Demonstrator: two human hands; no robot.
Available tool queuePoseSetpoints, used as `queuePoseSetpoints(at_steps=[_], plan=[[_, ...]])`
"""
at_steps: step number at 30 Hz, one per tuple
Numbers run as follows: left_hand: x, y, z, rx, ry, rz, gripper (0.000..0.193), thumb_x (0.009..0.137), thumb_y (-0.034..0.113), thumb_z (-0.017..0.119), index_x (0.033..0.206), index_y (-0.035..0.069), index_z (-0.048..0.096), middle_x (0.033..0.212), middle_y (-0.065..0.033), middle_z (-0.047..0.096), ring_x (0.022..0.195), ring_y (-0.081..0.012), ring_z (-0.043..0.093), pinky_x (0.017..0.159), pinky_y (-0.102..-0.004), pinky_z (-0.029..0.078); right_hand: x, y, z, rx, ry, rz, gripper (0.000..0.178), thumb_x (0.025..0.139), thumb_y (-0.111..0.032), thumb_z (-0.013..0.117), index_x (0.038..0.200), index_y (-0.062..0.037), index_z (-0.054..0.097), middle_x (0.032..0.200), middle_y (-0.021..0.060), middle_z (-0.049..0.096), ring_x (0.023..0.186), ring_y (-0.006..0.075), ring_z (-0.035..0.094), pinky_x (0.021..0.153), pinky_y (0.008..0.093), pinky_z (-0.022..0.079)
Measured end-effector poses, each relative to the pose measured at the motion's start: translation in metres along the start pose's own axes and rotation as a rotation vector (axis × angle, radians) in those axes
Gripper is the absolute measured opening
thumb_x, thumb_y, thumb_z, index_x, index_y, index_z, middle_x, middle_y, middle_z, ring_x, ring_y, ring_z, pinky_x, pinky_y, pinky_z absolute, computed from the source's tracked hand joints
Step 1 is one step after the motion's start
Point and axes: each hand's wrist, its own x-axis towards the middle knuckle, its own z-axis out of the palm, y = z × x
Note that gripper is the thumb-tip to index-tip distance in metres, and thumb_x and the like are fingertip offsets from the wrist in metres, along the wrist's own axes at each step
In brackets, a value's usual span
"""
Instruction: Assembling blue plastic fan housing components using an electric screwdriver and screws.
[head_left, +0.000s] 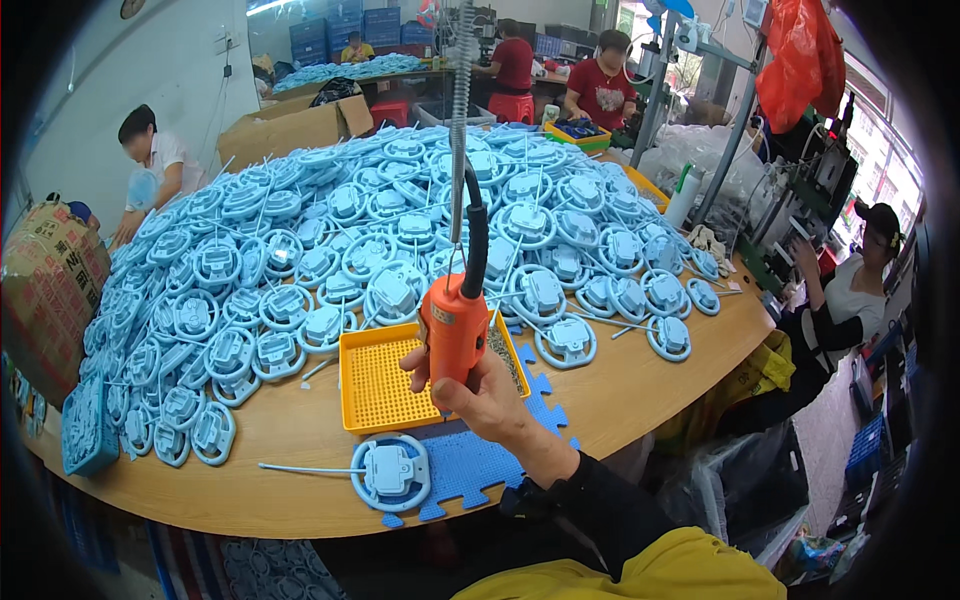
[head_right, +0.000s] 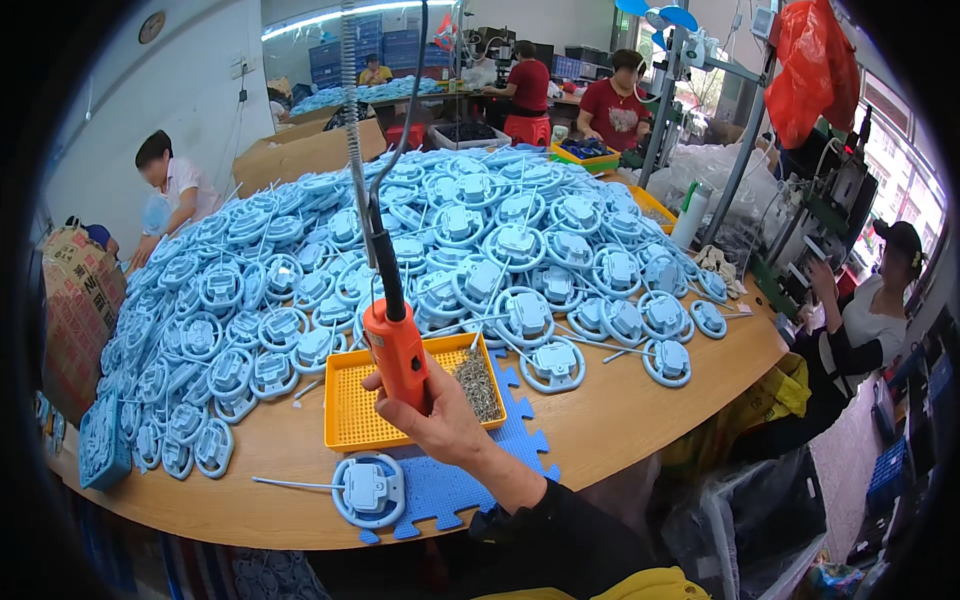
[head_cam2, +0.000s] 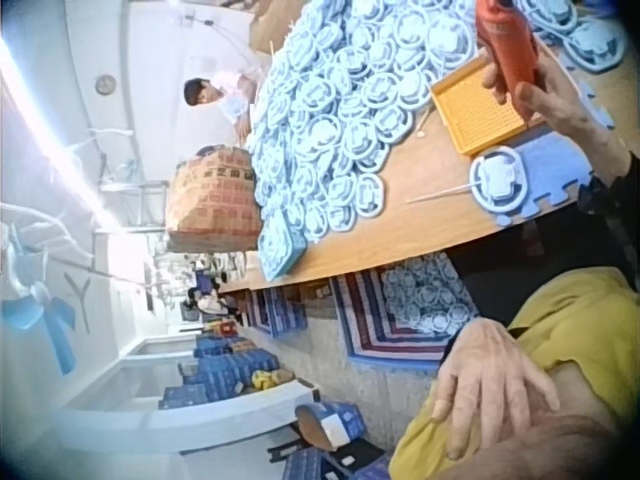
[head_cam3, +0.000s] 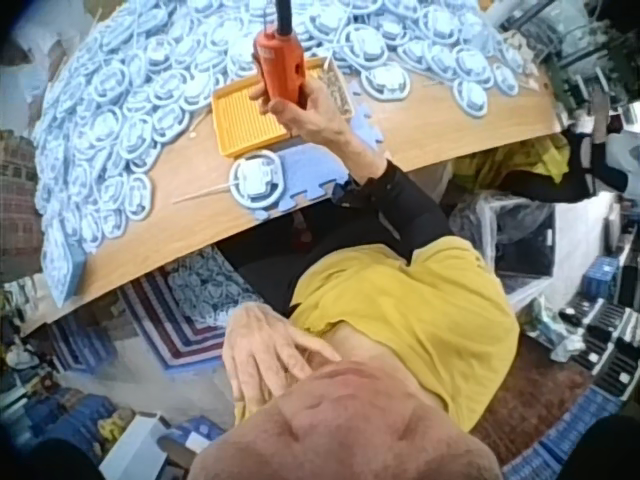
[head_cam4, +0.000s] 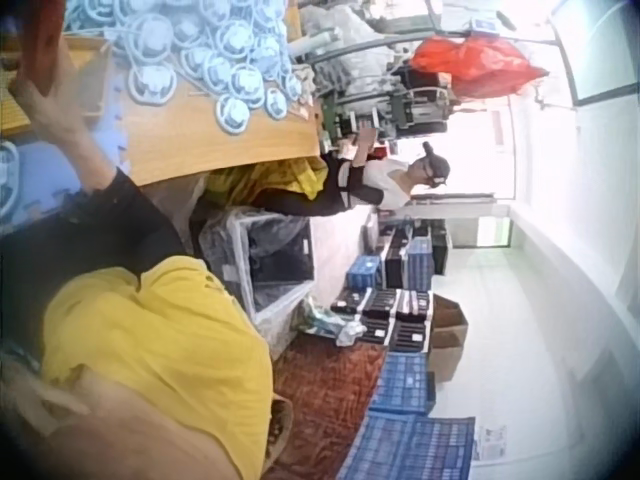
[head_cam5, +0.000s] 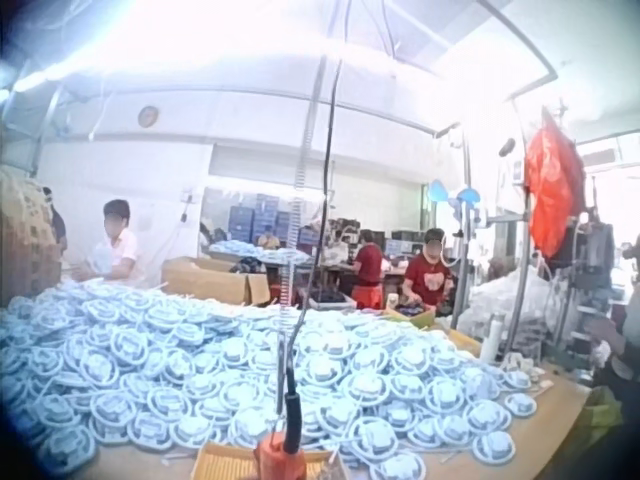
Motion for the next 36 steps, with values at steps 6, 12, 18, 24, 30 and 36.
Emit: queuePoseSetpoints(at_steps=[6, 12, 18, 24, 30, 36], plan=[[0.003, -0.004, 0.002, 0.060, 0.041, -0.010, 0.035, 0.095, 0.035, 0.050, 0.122, 0.016, 0.062, 0.147, -0.0155, 0.036, 0.137, -0.0404, 0.029, 0.099, -0.0725, 0.021, 0.003, -0.002, 0.001, -0.019, -0.028, -0.001, 0.044, 0.088, -0.013, 0.064, 0.126, -0.0028, 0.046, 0.106, 0.0043, 0.059, 0.091, 0.0088, 0.055, 0.083, 0.0267, 0.046], [0.004, -0.002, 0.000, 0.061, 0.017, -0.010, 0.039, 0.094, 0.038, 0.050, 0.118, 0.010, 0.065, 0.134, -0.0251, 0.046, 0.120, -0.0437, 0.045, 0.097, -0.0694, 0.026, 0.003, 0.002, 0.001, 0.042, -0.018, -0.097, 0.056, 0.087, -0.027, 0.068, 0.130, -0.0025, 0.040, 0.110, 0.0091, 0.060, 0.090, 0.0119, 0.058, 0.076, 0.0254, 0.050], [0.001, -0.001, 0.006, 0.089, -0.018, -0.009, 0.040, 0.094, 0.036, 0.051, 0.118, 0.006, 0.064, 0.134, -0.0231, 0.047, 0.122, -0.0436, 0.043, 0.098, -0.0695, 0.025, 0.002, -0.005, 0.005, -0.054, 0.024, -0.009, 0.076, 0.082, -0.052, 0.067, 0.128, 0.0032, 0.039, 0.101, 0.0123, 0.064, 0.081, 0.0147, 0.063, 0.077, 0.0301, 0.050], [-0.004, 0.000, 0.007, 0.109, -0.035, -0.010, 0.039, 0.093, 0.033, 0.053, 0.117, 0.004, 0.064, 0.134, -0.0203, 0.048, 0.127, -0.0426, 0.039, 0.099, -0.0700, 0.023, 0.001, 0.000, 0.010, -0.025, -0.001, 0.020, 0.075, 0.082, -0.049, 0.068, 0.127, 0.0031, 0.039, 0.098, 0.0130, 0.064, 0.081, 0.0155, 0.063, 0.076, 0.0302, 0.050], [-0.005, 0.007, 0.005, 0.118, -0.020, -0.022, 0.037, 0.094, 0.031, 0.052, 0.114, 0.003, 0.065, 0.126, -0.0206, 0.054, 0.122, -0.0427, 0.045, 0.100, -0.0704, 0.021, 0.005, -0.004, 0.014, 0.012, -0.006, -0.009, 0.072, 0.082, -0.046, 0.069, 0.127, 0.0013, 0.039, 0.096, 0.0137, 0.063, 0.080, 0.0169, 0.062, 0.075, 0.0308, 0.050], [-0.006, 0.016, -0.004, 0.160, 0.019, -0.065, 0.035, 0.094, 0.030, 0.053, 0.111, 0.002, 0.065, 0.122, -0.0214, 0.056, 0.118, -0.0424, 0.049, 0.102, -0.0662, 0.022, 0.008, -0.011, 0.009, 0.029, -0.026, -0.018, 0.072, 0.081, -0.044, 0.071, 0.127, 0.0008, 0.039, 0.095, 0.0144, 0.063, 0.080, 0.0190, 0.062, 0.073, 0.0323, 0.050]])
